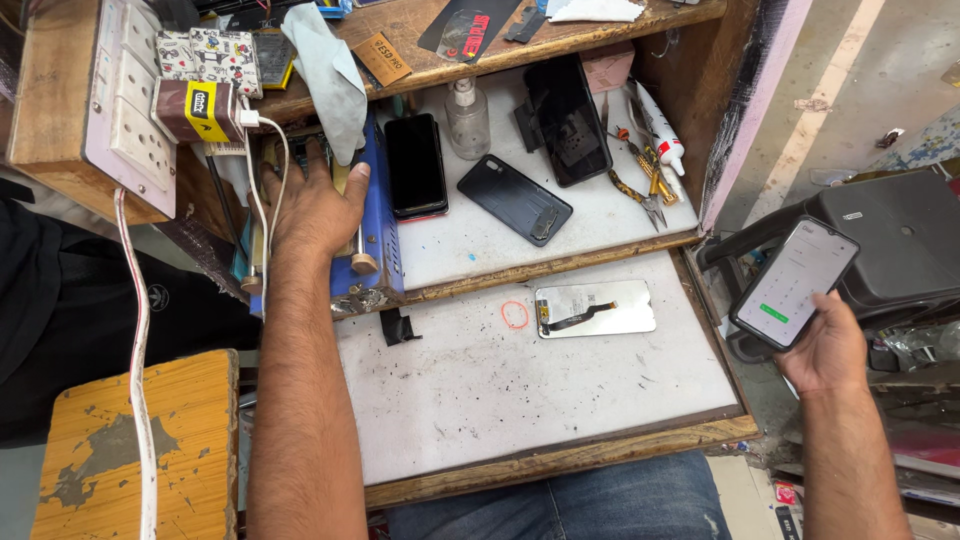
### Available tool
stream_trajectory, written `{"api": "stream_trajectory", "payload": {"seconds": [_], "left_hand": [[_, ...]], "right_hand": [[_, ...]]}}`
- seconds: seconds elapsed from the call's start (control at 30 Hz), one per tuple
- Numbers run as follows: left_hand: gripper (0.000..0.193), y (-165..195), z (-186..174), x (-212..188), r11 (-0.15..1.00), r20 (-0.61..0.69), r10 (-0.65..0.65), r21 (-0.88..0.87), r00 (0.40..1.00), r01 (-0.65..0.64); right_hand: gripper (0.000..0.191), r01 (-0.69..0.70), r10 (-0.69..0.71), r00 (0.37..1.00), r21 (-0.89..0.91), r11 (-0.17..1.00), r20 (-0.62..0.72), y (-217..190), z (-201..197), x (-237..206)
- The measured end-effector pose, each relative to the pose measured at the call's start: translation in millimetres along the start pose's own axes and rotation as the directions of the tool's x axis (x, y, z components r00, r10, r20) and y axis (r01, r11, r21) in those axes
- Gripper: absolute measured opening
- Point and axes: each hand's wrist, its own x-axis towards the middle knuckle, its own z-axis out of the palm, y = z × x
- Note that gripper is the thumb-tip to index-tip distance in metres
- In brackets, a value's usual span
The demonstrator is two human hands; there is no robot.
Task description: The person cleans the back of a disassembled smartphone with a cloth, then uses a small metal tool to scrape adhesive residue from the phone's frame. They repeatedly wipe and scrape the same device while occasionally handling a second phone nearby.
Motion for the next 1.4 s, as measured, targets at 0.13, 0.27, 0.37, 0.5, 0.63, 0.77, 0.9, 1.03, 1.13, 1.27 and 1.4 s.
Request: {"api": "stream_trajectory", "payload": {"seconds": [0.13, 0.27, 0.37, 0.5, 0.63, 0.77, 0.9, 1.03, 1.13, 1.27, 1.4], "left_hand": [[0.086, 0.5, -0.7, -1.0, 1.0, -0.004, 0.002, -0.011, 1.0, -0.002], [0.085, 1.0, -0.3, -0.8, 1.0, -0.009, 0.001, -0.003, 1.0, -0.001], [0.085, 1.2, 0.4, 0.1, 1.0, -0.004, -0.001, -0.014, 1.0, 0.001], [0.085, 0.9, 0.7, 0.8, 1.0, -0.014, 0.004, -0.004, 1.0, -0.004], [0.085, 1.0, -0.3, -0.9, 1.0, -0.02, 0.005, -0.008, 1.0, -0.005], [0.083, 1.5, -1.3, -2.2, 1.0, -0.006, 0.004, -0.005, 1.0, -0.004], [0.085, 0.5, -1.2, -0.9, 1.0, -0.021, 0.011, -0.003, 1.0, -0.011], [0.085, -0.5, 0.5, 1.2, 1.0, -0.015, 0.011, -0.003, 1.0, -0.011], [0.085, -0.7, 1.5, 2.0, 1.0, -0.015, 0.006, -0.01, 1.0, -0.006], [0.085, 0.0, 1.3, 1.8, 1.0, -0.012, -0.003, -0.007, 1.0, 0.003], [0.085, 0.5, 0.5, 1.6, 1.0, -0.018, 0.004, -0.018, 1.0, -0.004]], "right_hand": [[0.052, -0.001, 0.003, 0.999, 0.048, 0.999, -0.047, -1.0, 1.4, 0.1], [0.048, -0.025, 0.022, 0.993, -0.023, 0.999, -0.118, -0.1, 0.4, 0.0], [0.052, 0.019, -0.026, 0.996, -0.09, 0.996, -0.084, 1.9, 0.0, -0.4], [0.049, 0.026, -0.028, 0.994, -0.021, 0.999, -0.103, 2.5, 1.7, 1.3], [0.043, -0.005, 0.007, 0.985, 0.016, 1.0, -0.174, 2.0, 4.2, 2.6], [0.04, -0.009, -0.008, 0.978, -0.078, 0.997, -0.207, 3.1, 5.4, 1.9], [0.043, -0.003, -0.01, 0.975, -0.056, 0.998, -0.224, 3.6, 4.5, 0.4], [0.051, 0.005, -0.012, 0.989, -0.045, 0.999, -0.146, 1.6, 4.5, -1.3], [0.054, 0.004, -0.017, 0.992, -0.099, 0.995, -0.127, 0.8, 4.7, -1.3], [0.052, -0.01, -0.003, 0.991, -0.094, 0.996, -0.131, 0.8, 3.5, 1.3], [0.051, -0.086, 0.08, 0.988, -0.039, 0.996, -0.134, -1.5, 4.3, 3.8]]}}
